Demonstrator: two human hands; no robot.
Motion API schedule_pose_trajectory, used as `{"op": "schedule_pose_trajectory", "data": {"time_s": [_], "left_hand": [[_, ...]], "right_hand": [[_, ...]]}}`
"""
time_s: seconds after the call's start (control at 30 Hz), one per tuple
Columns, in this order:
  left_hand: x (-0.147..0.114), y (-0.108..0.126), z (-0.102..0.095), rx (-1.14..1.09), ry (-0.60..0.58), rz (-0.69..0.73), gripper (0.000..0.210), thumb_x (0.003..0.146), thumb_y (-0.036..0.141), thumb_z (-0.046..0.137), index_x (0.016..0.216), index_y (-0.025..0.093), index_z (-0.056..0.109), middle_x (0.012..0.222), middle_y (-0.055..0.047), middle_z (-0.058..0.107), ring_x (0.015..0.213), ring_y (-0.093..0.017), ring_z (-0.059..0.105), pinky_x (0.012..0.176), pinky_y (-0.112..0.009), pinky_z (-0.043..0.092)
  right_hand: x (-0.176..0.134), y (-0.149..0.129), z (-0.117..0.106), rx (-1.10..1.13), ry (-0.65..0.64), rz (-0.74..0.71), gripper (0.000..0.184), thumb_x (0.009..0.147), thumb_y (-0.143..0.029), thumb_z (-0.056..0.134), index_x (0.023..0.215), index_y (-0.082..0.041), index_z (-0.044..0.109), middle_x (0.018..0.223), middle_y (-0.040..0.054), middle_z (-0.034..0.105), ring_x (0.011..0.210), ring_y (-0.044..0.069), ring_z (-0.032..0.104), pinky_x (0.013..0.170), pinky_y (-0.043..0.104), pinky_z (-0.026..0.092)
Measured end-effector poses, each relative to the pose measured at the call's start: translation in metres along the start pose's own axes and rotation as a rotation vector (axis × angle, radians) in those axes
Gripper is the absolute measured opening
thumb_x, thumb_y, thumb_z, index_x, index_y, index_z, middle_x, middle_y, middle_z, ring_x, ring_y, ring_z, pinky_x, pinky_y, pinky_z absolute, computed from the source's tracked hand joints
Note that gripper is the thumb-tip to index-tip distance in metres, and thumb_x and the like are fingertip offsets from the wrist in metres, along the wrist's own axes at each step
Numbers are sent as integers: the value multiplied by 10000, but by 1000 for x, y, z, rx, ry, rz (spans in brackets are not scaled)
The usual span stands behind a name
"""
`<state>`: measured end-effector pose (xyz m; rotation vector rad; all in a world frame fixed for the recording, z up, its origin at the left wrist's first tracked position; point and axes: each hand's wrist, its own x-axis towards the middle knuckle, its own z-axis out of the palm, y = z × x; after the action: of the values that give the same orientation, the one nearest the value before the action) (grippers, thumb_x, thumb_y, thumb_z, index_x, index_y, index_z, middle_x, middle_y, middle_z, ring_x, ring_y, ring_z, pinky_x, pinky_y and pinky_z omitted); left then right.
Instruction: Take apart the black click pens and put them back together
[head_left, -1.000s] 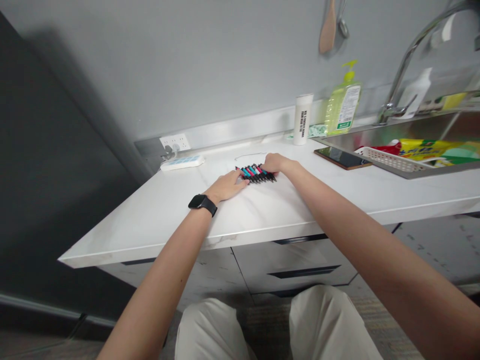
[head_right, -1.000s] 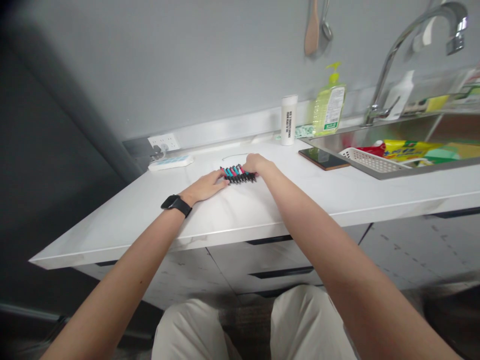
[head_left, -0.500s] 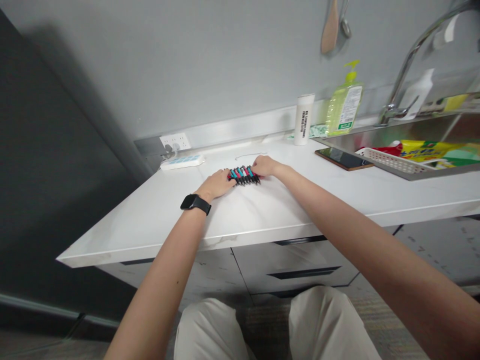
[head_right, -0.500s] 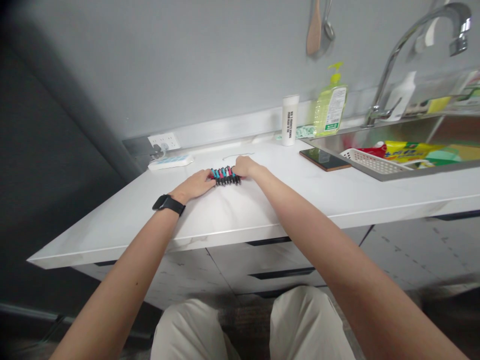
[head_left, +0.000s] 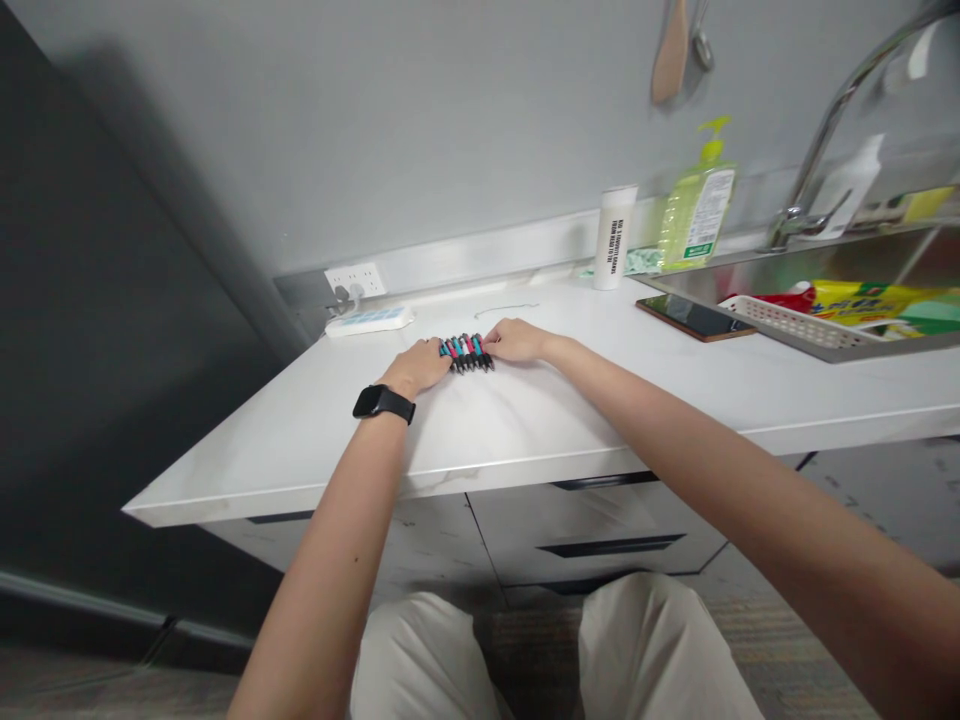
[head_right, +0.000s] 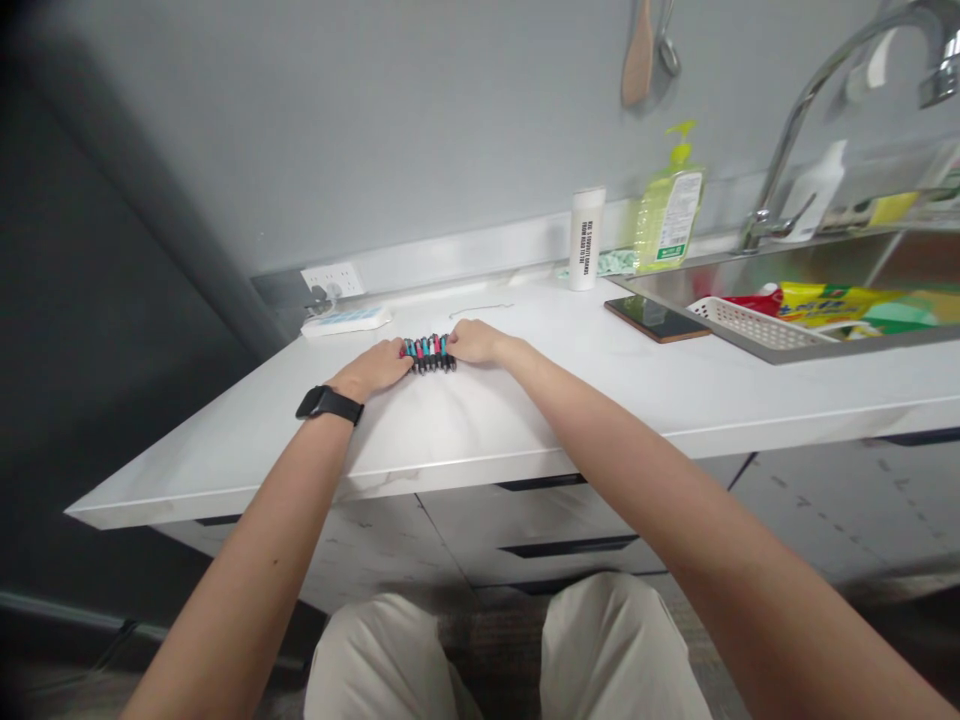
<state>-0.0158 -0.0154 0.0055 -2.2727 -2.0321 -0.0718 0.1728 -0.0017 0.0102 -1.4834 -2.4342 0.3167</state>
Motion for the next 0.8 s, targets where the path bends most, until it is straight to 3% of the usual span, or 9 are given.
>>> {"op": "schedule_pose_trajectory", "data": {"time_s": [0.3,0.67,0.8], "left_hand": [[2,-2,-1,18,-35,65,421,883,301,275,1128,136,575,1159,-168,639,1052,-263,615,875,-328,459],[3,-5,1,64,-53,70,397,860,179,316,1153,155,582,1156,-138,653,1061,-230,616,886,-296,456],[1,-2,3,25,-53,96,409,892,204,276,1111,122,611,1154,-171,644,1080,-270,602,915,-353,444]], "right_hand": [[-3,-4,2,-82,-17,-95,327,878,-266,459,1018,-140,726,925,83,725,820,154,638,663,190,387],[0,-2,5,-74,-46,-100,339,868,-262,482,1130,-179,681,1046,80,715,933,186,650,743,197,421],[1,-3,7,-21,-22,-104,347,838,-201,511,1151,-178,658,1136,72,689,1007,176,635,814,177,422]]}}
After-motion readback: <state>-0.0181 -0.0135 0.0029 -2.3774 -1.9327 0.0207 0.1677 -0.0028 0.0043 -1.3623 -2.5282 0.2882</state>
